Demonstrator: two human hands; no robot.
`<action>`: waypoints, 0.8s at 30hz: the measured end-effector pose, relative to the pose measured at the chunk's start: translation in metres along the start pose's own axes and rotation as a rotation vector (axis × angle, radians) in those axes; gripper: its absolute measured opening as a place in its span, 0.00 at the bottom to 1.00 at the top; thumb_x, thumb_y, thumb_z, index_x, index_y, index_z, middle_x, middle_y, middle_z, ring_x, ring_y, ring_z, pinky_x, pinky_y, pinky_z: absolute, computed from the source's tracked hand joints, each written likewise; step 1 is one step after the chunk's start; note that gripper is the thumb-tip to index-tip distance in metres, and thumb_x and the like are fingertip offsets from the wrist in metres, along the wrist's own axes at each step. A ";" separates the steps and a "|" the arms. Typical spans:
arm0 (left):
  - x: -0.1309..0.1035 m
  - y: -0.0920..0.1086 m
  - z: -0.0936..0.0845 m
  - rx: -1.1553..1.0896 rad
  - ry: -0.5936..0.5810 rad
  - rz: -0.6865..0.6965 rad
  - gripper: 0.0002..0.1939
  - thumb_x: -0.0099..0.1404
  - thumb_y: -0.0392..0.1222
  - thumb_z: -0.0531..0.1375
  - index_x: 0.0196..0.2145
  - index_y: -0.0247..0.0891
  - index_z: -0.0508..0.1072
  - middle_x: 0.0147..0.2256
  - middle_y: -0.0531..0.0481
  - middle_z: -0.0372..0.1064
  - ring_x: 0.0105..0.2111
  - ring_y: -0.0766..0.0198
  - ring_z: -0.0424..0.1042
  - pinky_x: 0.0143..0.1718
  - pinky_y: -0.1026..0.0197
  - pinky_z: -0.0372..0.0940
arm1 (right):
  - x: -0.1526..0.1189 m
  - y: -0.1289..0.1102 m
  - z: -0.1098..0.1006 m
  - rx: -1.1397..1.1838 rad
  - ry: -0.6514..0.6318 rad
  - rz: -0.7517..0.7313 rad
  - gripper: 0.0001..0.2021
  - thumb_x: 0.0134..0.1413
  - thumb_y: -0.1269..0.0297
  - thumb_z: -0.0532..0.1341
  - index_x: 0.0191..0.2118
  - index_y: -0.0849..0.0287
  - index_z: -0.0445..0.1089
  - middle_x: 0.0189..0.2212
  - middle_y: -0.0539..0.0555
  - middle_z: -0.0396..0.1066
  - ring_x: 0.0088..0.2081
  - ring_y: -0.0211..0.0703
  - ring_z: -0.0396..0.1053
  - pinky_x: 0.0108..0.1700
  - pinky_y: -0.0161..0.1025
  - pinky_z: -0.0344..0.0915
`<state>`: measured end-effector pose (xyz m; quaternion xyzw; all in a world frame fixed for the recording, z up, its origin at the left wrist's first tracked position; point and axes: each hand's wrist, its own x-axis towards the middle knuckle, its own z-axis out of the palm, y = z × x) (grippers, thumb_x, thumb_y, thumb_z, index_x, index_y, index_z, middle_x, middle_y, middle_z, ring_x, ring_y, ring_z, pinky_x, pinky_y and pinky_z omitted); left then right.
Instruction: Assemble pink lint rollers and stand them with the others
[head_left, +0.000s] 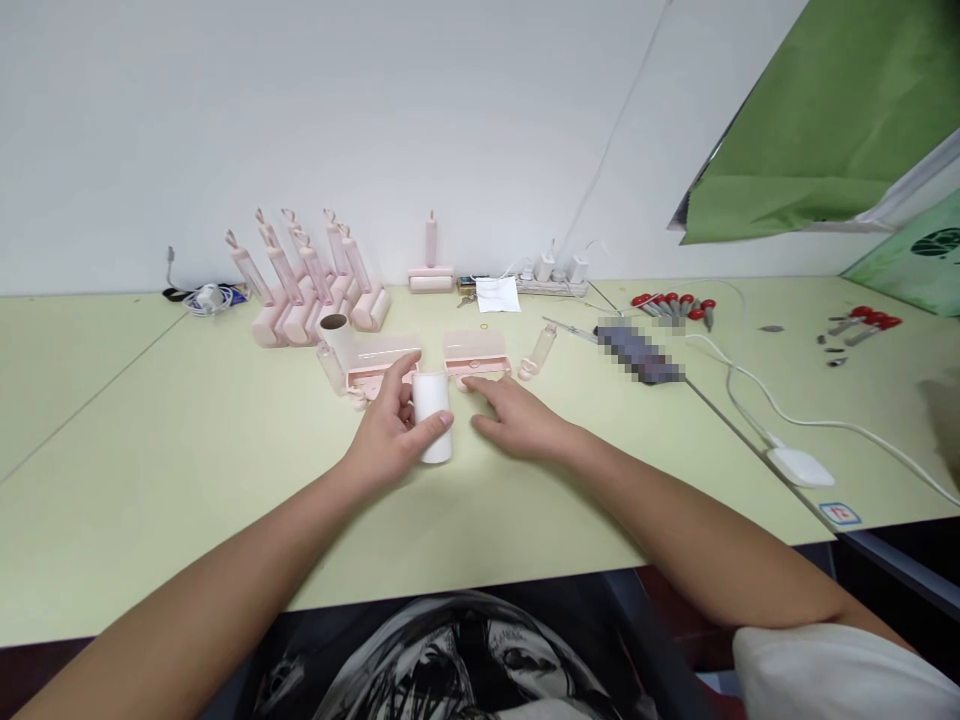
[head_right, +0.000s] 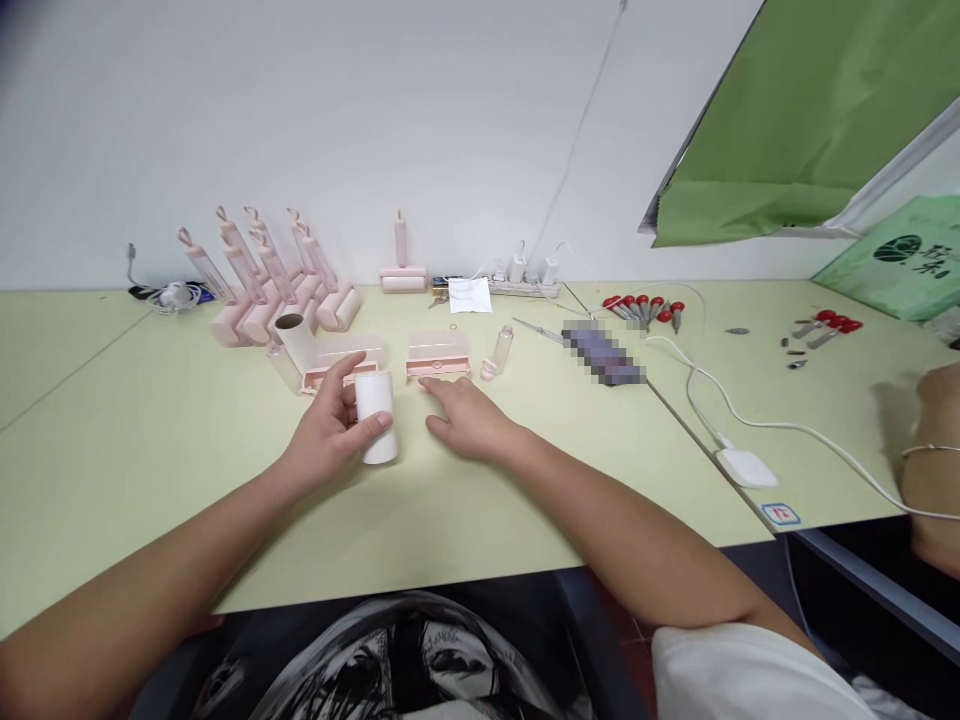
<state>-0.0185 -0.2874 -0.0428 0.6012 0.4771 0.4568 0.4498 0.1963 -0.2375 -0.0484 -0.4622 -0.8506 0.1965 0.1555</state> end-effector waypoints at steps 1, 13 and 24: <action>0.000 -0.001 0.000 0.005 0.006 0.002 0.42 0.58 0.51 0.67 0.64 0.46 0.52 0.38 0.51 0.66 0.32 0.64 0.68 0.32 0.61 0.65 | 0.000 -0.001 0.000 -0.007 -0.003 0.000 0.25 0.58 0.65 0.59 0.61 0.61 0.64 0.49 0.62 0.72 0.48 0.54 0.68 0.48 0.48 0.65; 0.004 0.009 -0.002 0.005 0.203 -0.046 0.19 0.57 0.50 0.65 0.36 0.41 0.58 0.28 0.59 0.58 0.22 0.72 0.58 0.21 0.67 0.57 | 0.002 -0.002 -0.001 -0.063 -0.044 0.001 0.05 0.58 0.70 0.58 0.39 0.60 0.71 0.42 0.58 0.71 0.42 0.48 0.68 0.43 0.42 0.62; 0.012 0.006 -0.006 -0.277 0.209 -0.153 0.24 0.51 0.48 0.68 0.41 0.39 0.62 0.38 0.52 0.66 0.29 0.62 0.76 0.21 0.62 0.71 | 0.008 -0.002 0.002 0.725 0.217 0.187 0.12 0.44 0.62 0.65 0.37 0.57 0.68 0.28 0.47 0.66 0.29 0.39 0.65 0.33 0.38 0.62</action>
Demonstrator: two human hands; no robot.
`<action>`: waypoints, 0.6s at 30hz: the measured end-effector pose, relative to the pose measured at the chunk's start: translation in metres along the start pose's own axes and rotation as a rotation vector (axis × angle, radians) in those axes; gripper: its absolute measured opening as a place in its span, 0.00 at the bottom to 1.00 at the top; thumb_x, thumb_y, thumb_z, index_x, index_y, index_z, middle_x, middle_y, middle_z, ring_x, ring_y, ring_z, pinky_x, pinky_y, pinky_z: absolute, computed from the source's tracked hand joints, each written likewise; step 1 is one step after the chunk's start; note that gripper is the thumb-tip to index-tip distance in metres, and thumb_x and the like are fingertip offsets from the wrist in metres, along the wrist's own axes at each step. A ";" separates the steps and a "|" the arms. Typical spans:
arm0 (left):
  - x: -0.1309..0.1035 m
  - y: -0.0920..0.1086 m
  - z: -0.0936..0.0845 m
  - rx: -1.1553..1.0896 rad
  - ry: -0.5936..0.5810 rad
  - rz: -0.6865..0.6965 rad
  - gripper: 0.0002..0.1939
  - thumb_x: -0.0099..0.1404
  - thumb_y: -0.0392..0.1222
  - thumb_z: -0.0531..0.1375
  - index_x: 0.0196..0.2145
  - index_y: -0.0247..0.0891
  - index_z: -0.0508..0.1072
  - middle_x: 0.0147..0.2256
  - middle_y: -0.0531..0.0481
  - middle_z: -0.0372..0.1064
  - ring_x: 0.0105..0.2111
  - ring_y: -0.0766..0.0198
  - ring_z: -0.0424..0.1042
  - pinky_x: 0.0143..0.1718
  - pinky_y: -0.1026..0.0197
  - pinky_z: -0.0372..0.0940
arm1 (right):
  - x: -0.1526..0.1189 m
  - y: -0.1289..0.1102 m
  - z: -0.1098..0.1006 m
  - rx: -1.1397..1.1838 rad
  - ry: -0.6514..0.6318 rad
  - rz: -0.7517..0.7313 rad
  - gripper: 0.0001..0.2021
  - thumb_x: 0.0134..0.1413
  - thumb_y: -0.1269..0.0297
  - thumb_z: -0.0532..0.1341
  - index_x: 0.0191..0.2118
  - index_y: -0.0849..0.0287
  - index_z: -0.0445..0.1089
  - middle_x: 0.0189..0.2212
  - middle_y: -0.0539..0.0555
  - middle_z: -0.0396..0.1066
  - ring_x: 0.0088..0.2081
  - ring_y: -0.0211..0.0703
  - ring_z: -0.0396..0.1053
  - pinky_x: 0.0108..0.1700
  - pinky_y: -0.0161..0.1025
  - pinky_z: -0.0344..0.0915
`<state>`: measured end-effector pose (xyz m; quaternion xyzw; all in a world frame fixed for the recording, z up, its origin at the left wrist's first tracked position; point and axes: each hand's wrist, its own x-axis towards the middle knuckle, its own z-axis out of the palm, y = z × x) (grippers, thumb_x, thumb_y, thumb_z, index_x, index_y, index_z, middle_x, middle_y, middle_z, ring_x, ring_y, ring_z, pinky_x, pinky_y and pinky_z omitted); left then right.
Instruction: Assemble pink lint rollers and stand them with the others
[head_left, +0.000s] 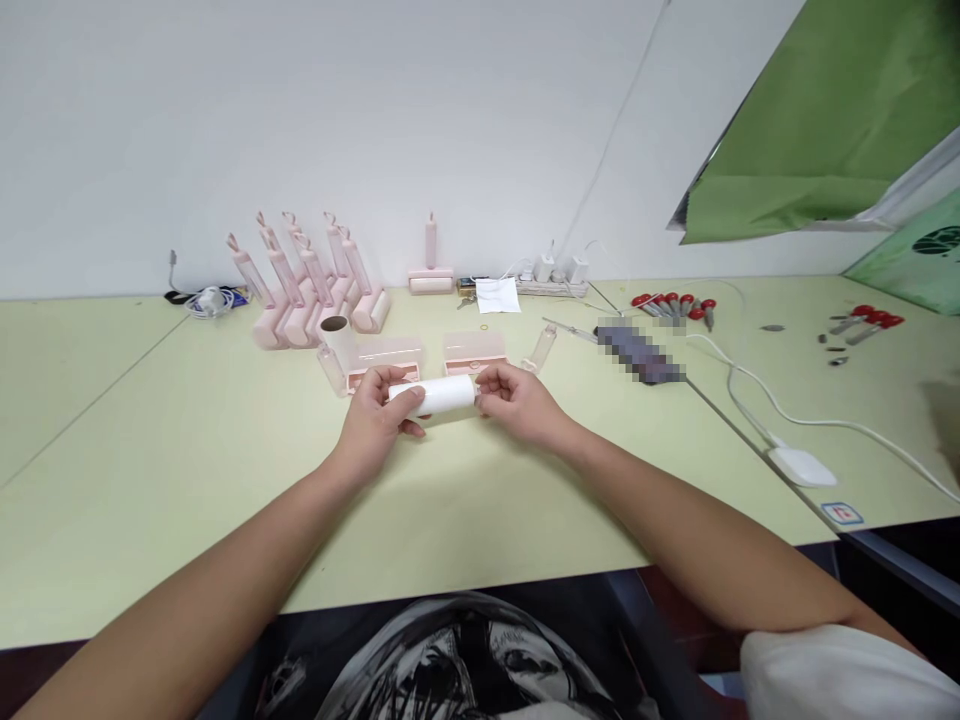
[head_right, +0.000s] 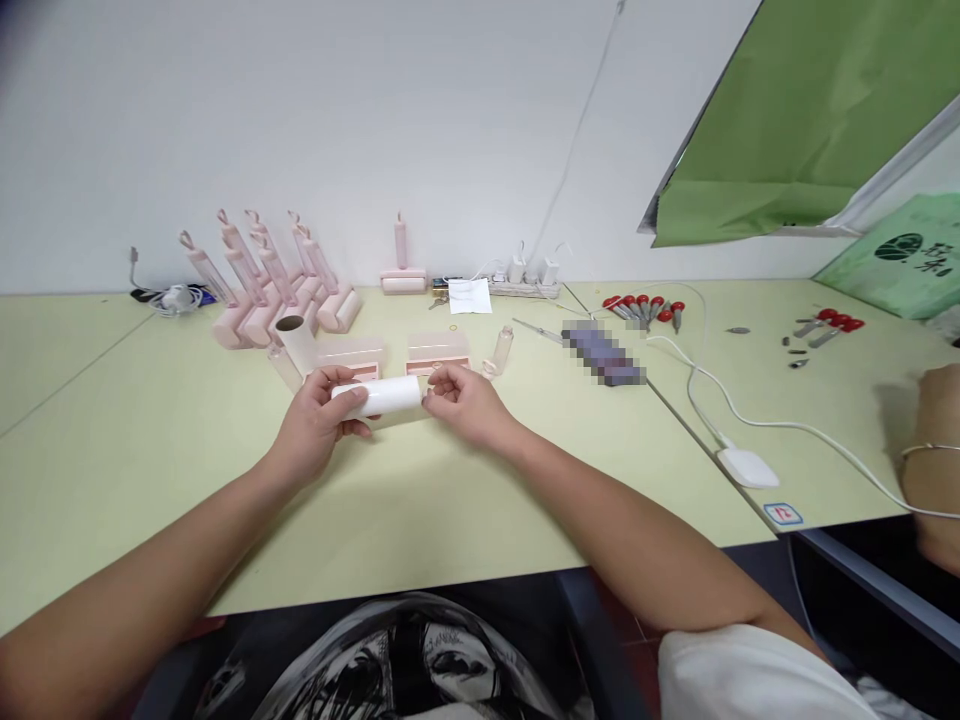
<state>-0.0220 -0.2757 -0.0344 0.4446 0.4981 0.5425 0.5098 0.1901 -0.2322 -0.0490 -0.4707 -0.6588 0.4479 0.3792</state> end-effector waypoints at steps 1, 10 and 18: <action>0.000 0.000 0.000 -0.010 -0.003 -0.006 0.24 0.51 0.47 0.68 0.41 0.38 0.64 0.39 0.51 0.65 0.30 0.62 0.76 0.22 0.62 0.72 | 0.001 0.000 0.000 0.106 0.015 0.009 0.14 0.43 0.62 0.65 0.39 0.57 0.68 0.29 0.47 0.66 0.30 0.39 0.67 0.35 0.40 0.64; -0.003 -0.003 0.002 -0.070 -0.144 -0.086 0.21 0.50 0.45 0.70 0.37 0.37 0.67 0.38 0.51 0.65 0.35 0.62 0.73 0.30 0.59 0.75 | -0.005 -0.009 0.002 0.368 0.047 -0.025 0.11 0.40 0.64 0.67 0.23 0.57 0.62 0.25 0.45 0.64 0.29 0.36 0.63 0.37 0.38 0.62; -0.002 -0.001 -0.001 -0.131 -0.156 -0.112 0.19 0.51 0.43 0.68 0.38 0.36 0.67 0.36 0.52 0.68 0.31 0.62 0.77 0.29 0.61 0.73 | -0.007 -0.008 0.003 0.293 0.015 -0.169 0.20 0.41 0.50 0.72 0.26 0.57 0.64 0.45 0.58 0.73 0.47 0.49 0.70 0.48 0.46 0.65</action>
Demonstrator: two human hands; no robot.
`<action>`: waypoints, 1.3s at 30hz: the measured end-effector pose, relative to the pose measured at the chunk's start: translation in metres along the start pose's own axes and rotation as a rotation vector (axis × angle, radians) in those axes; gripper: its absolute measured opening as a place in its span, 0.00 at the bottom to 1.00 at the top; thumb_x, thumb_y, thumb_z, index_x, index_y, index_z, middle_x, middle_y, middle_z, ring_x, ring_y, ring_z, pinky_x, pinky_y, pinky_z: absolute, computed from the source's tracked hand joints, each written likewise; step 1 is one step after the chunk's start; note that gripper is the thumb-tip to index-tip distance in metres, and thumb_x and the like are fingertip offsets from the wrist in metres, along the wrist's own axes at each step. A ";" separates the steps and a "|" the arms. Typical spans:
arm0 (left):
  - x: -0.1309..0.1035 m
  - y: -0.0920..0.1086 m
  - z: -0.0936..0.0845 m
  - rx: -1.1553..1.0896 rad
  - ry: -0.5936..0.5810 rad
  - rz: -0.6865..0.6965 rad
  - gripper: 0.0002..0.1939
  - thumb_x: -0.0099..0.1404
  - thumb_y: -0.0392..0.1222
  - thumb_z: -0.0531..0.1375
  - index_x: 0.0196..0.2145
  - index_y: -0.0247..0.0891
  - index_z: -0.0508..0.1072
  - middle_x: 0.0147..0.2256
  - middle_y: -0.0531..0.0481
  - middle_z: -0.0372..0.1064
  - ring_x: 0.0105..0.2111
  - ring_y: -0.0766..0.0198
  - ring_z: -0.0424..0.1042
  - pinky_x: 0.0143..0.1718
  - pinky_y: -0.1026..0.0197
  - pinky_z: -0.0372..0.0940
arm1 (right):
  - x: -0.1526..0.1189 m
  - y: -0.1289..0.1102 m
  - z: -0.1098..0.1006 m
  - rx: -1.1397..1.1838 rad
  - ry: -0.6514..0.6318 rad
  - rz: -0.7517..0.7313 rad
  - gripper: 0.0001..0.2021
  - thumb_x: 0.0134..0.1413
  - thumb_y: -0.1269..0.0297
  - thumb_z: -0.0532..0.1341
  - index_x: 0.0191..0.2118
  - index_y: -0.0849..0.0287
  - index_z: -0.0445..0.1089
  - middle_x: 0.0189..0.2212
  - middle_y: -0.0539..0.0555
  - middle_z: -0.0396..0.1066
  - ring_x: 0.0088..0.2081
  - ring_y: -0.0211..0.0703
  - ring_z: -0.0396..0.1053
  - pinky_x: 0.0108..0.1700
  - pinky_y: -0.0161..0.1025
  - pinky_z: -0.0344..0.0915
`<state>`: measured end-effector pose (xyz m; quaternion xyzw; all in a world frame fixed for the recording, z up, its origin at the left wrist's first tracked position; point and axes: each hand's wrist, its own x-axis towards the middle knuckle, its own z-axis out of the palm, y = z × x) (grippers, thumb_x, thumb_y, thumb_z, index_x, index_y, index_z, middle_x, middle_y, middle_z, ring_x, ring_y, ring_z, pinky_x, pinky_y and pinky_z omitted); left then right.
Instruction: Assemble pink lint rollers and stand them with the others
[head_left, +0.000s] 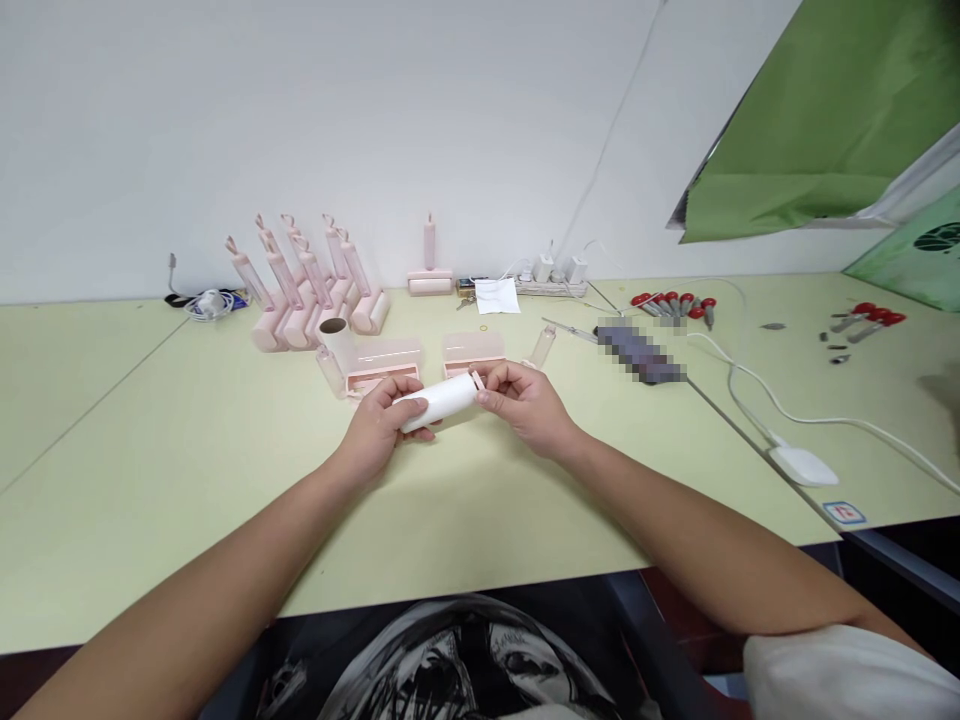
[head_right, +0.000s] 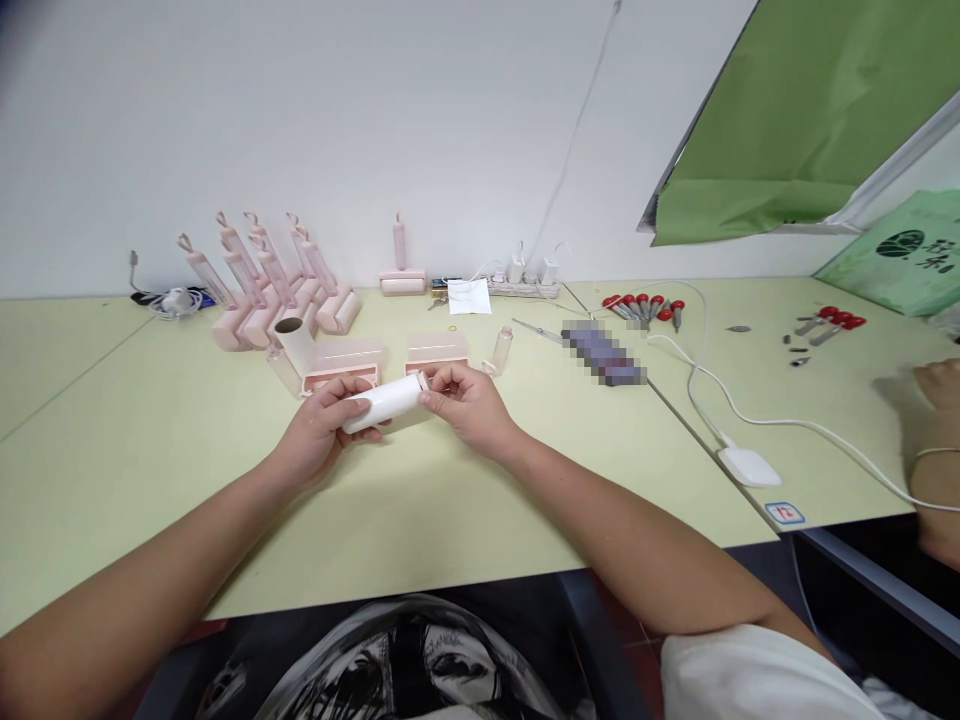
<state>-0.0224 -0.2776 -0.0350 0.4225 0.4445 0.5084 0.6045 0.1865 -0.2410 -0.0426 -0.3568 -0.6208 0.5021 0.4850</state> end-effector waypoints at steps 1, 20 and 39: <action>0.000 0.000 0.000 -0.010 -0.004 -0.004 0.19 0.51 0.43 0.68 0.38 0.36 0.67 0.36 0.52 0.69 0.31 0.61 0.77 0.29 0.61 0.72 | 0.000 0.000 0.000 -0.001 -0.005 -0.015 0.21 0.41 0.48 0.72 0.26 0.57 0.64 0.45 0.58 0.74 0.47 0.49 0.71 0.48 0.47 0.66; -0.001 -0.003 -0.009 0.145 -0.315 -0.040 0.21 0.60 0.52 0.64 0.45 0.37 0.66 0.24 0.53 0.68 0.21 0.68 0.66 0.22 0.66 0.60 | -0.005 -0.001 0.001 0.034 -0.027 -0.144 0.20 0.46 0.47 0.71 0.33 0.56 0.66 0.46 0.58 0.74 0.49 0.48 0.72 0.49 0.47 0.68; -0.009 -0.010 -0.004 0.415 -0.354 0.106 0.28 0.58 0.55 0.66 0.52 0.40 0.68 0.32 0.52 0.66 0.25 0.67 0.62 0.26 0.64 0.58 | -0.018 -0.014 -0.002 -0.312 0.129 -0.383 0.42 0.57 0.44 0.60 0.71 0.38 0.36 0.74 0.52 0.30 0.67 0.56 0.53 0.58 0.55 0.67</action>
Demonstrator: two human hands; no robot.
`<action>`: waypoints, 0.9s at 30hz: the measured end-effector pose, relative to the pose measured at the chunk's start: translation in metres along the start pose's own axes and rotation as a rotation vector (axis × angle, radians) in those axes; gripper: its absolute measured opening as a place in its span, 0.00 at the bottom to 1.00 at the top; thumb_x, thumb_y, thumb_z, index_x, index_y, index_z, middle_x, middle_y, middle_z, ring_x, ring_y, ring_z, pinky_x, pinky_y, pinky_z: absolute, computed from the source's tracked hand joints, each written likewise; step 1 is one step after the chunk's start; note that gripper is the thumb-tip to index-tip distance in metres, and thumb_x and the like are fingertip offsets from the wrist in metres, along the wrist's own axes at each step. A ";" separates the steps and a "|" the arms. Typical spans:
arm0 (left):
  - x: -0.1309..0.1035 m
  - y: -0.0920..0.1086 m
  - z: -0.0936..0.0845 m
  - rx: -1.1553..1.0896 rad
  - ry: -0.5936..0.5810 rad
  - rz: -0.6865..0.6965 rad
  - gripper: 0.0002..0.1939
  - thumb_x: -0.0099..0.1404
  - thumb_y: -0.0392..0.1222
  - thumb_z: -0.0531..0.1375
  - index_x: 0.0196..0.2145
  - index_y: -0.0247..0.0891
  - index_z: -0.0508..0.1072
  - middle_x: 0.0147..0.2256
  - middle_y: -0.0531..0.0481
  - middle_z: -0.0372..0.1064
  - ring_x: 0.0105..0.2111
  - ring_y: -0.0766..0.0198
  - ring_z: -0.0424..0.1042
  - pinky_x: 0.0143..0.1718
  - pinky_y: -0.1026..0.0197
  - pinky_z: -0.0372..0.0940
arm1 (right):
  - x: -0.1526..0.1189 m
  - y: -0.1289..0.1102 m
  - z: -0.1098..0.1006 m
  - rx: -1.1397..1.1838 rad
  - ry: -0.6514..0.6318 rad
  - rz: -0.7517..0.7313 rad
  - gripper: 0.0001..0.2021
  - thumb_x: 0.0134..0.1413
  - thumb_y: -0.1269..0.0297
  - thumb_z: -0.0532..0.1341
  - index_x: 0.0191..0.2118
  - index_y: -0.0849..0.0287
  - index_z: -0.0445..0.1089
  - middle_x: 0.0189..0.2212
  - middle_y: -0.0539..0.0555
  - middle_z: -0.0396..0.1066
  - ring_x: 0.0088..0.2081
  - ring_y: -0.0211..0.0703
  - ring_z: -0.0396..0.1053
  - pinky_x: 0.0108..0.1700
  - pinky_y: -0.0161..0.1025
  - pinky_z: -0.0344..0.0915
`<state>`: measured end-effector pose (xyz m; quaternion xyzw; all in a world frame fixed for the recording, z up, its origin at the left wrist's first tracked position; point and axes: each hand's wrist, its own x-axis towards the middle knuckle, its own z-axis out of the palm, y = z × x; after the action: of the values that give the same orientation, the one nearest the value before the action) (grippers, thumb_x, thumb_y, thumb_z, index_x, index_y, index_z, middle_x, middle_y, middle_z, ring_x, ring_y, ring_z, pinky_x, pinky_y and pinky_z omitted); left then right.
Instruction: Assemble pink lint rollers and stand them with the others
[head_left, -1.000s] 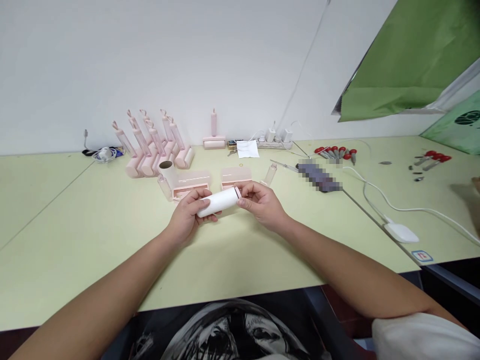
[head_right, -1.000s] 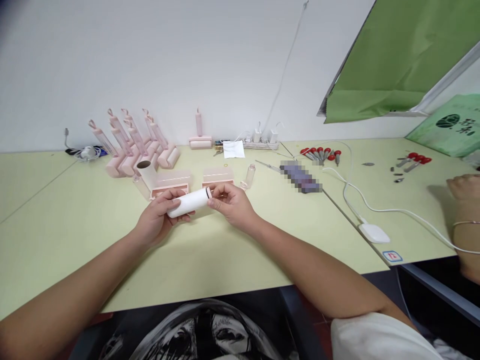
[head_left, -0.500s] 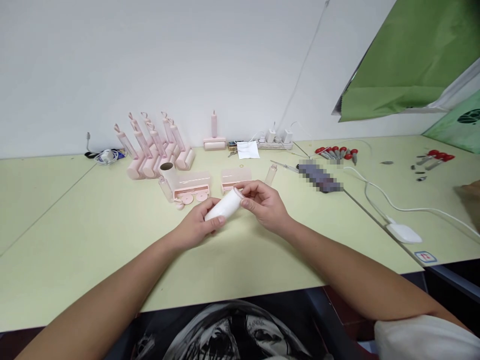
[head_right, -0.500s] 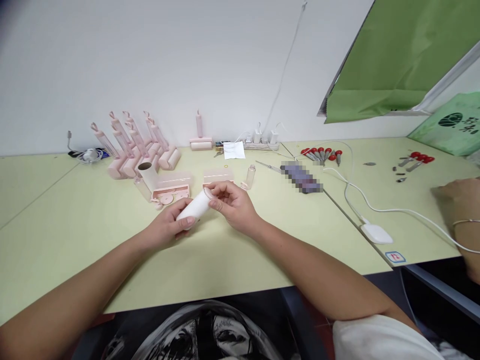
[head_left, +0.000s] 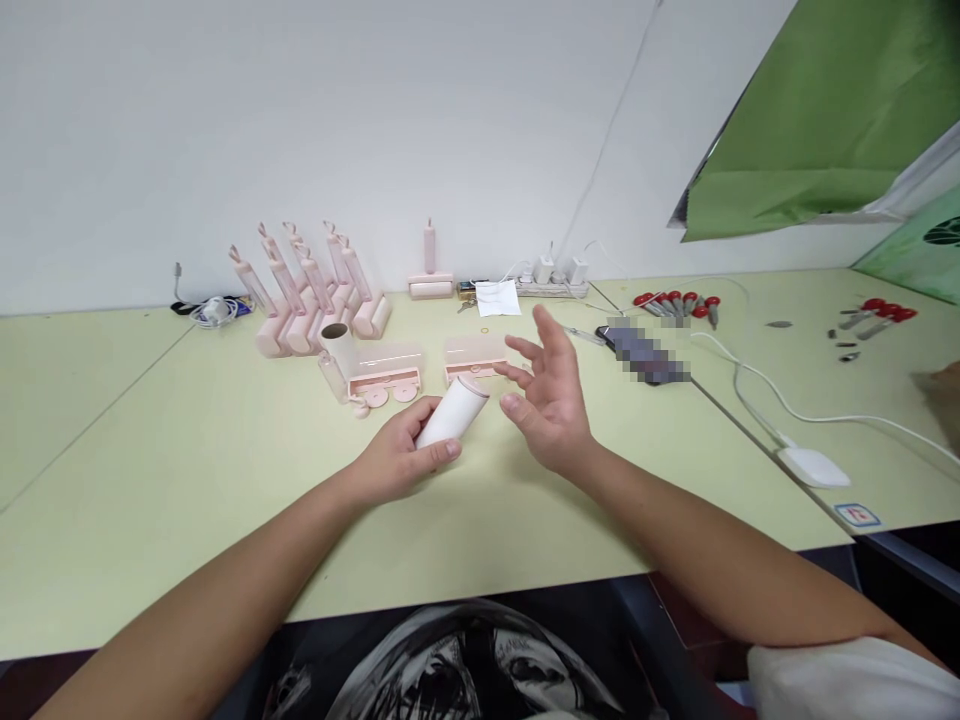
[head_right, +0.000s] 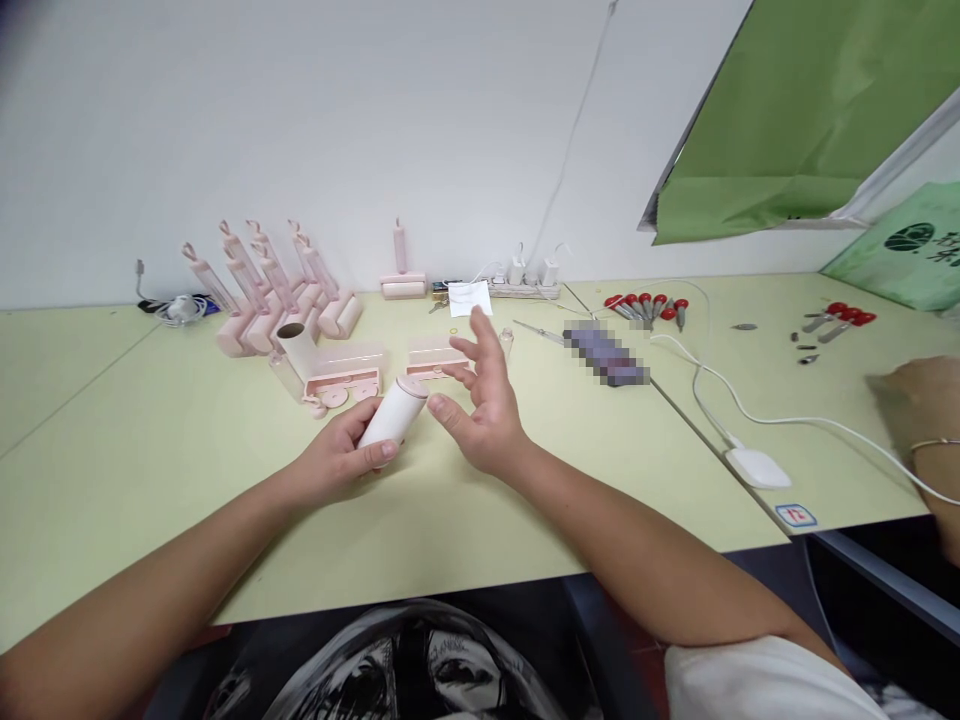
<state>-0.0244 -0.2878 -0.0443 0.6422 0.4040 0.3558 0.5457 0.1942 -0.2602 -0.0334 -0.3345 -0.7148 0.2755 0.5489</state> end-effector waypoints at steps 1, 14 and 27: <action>0.000 0.000 0.001 -0.002 0.001 -0.004 0.28 0.58 0.55 0.66 0.52 0.40 0.68 0.31 0.52 0.66 0.25 0.66 0.62 0.26 0.64 0.58 | 0.000 0.000 0.000 -0.030 0.030 0.005 0.45 0.57 0.44 0.61 0.71 0.37 0.31 0.74 0.52 0.28 0.67 0.56 0.51 0.58 0.55 0.67; -0.002 0.002 0.004 -0.065 0.000 0.085 0.26 0.60 0.56 0.64 0.50 0.39 0.67 0.31 0.52 0.66 0.22 0.68 0.62 0.22 0.65 0.58 | -0.004 -0.005 0.001 0.000 -0.433 -0.069 0.32 0.58 0.61 0.63 0.67 0.46 0.57 0.63 0.57 0.63 0.56 0.52 0.69 0.52 0.49 0.73; -0.002 0.006 0.002 -0.123 0.074 0.074 0.31 0.63 0.57 0.62 0.57 0.43 0.56 0.34 0.52 0.67 0.22 0.69 0.65 0.21 0.65 0.65 | 0.020 0.030 -0.011 -0.485 -0.241 0.350 0.32 0.57 0.60 0.59 0.67 0.58 0.58 0.67 0.62 0.56 0.38 0.45 0.74 0.49 0.50 0.71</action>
<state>-0.0229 -0.2911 -0.0389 0.6083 0.3771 0.4236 0.5553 0.2063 -0.2256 -0.0417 -0.5385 -0.7509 0.2251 0.3091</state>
